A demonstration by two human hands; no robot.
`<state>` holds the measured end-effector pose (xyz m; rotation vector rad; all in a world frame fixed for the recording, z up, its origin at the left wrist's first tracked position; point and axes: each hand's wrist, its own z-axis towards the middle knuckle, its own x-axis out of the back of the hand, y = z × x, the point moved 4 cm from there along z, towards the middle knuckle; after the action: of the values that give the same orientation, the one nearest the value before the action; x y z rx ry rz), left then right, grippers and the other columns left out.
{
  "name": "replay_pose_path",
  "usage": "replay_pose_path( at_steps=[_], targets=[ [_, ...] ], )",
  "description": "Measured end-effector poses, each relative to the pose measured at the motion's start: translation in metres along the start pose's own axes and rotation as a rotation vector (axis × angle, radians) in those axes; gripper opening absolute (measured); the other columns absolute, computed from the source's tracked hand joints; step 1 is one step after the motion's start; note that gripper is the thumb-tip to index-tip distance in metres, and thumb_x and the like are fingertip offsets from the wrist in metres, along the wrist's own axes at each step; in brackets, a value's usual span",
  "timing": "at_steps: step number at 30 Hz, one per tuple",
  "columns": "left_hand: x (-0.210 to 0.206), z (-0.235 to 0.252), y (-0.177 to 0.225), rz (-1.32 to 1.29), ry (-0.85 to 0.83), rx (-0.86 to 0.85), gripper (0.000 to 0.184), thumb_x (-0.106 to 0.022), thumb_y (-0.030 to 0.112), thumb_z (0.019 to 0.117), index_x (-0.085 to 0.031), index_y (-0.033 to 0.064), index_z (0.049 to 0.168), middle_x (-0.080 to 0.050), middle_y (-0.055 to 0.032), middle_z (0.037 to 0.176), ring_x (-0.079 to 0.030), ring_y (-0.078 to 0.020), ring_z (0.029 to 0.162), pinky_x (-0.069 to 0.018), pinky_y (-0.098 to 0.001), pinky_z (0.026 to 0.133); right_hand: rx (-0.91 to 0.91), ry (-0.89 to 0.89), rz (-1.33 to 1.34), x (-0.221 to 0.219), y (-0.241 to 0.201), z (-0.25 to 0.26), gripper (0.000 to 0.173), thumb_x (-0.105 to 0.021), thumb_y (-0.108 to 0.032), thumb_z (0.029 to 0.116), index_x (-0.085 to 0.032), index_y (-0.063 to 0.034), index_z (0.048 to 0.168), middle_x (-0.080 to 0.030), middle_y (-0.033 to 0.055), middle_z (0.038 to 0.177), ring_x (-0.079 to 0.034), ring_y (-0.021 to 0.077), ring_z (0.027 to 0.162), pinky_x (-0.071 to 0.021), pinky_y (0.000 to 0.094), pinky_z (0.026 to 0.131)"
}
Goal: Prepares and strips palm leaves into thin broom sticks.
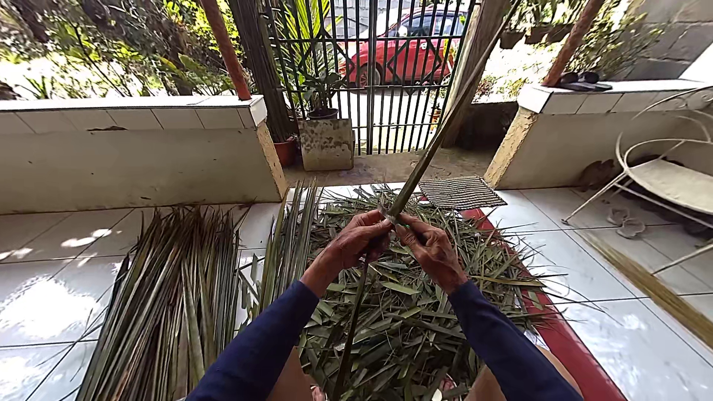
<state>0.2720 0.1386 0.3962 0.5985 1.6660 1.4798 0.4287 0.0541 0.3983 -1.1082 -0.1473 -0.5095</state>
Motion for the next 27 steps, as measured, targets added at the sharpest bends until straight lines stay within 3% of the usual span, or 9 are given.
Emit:
replay_pose_path(
  at_steps=[7, 17, 21, 27],
  targets=[
    [-0.0042, -0.0026, 0.0059, -0.007, -0.074, 0.031, 0.025, -0.047, 0.024, 0.1102, -0.061, 0.0053, 0.104, -0.050, -0.0009, 0.061, -0.046, -0.0074, 0.044, -0.0425, -0.0200, 0.041, 0.006, 0.020, 0.003, 0.0045, 0.0023, -0.0003, 0.035, -0.060, -0.038, 0.1043, -0.072, -0.0171, 0.131, -0.074, -0.0009, 0.093, -0.067, 0.0069, 0.078, -0.0570, 0.0272, 0.075],
    [-0.0012, -0.0029, 0.0064, -0.093, -0.267, 0.118, 0.023, -0.045, 0.025, 0.1100, -0.059, 0.0103, 0.099, -0.040, 0.0048, 0.056, -0.038, -0.0038, 0.040, -0.0345, -0.0174, 0.039, 0.044, 0.124, -0.054, 0.0045, 0.0018, -0.0054, 0.035, -0.061, -0.036, 0.1038, -0.072, -0.0174, 0.131, -0.076, -0.0014, 0.102, -0.067, 0.0042, 0.080, -0.0567, 0.0252, 0.076],
    [-0.0022, -0.0006, 0.0056, -0.089, -0.266, 0.132, 0.028, -0.042, 0.029, 0.1116, -0.059, 0.0090, 0.103, -0.040, 0.0045, 0.057, -0.037, -0.0037, 0.040, -0.0334, -0.0170, 0.038, 0.025, 0.186, -0.091, 0.0028, 0.0057, -0.0058, 0.035, -0.060, -0.037, 0.1039, -0.072, -0.0197, 0.131, -0.076, -0.0013, 0.102, -0.068, 0.0059, 0.082, -0.0571, 0.0291, 0.079],
    [-0.0072, 0.0041, 0.0084, -0.037, -0.211, 0.158, 0.034, -0.041, 0.032, 0.1117, -0.062, 0.0071, 0.104, -0.041, 0.0041, 0.055, -0.037, -0.0031, 0.038, -0.0335, -0.0167, 0.036, -0.016, 0.320, -0.220, 0.0031, 0.0028, -0.0063, 0.036, -0.059, -0.039, 0.1040, -0.070, -0.0242, 0.134, -0.074, -0.0023, 0.119, -0.070, 0.0083, 0.102, -0.0567, 0.0353, 0.092]
  ],
)
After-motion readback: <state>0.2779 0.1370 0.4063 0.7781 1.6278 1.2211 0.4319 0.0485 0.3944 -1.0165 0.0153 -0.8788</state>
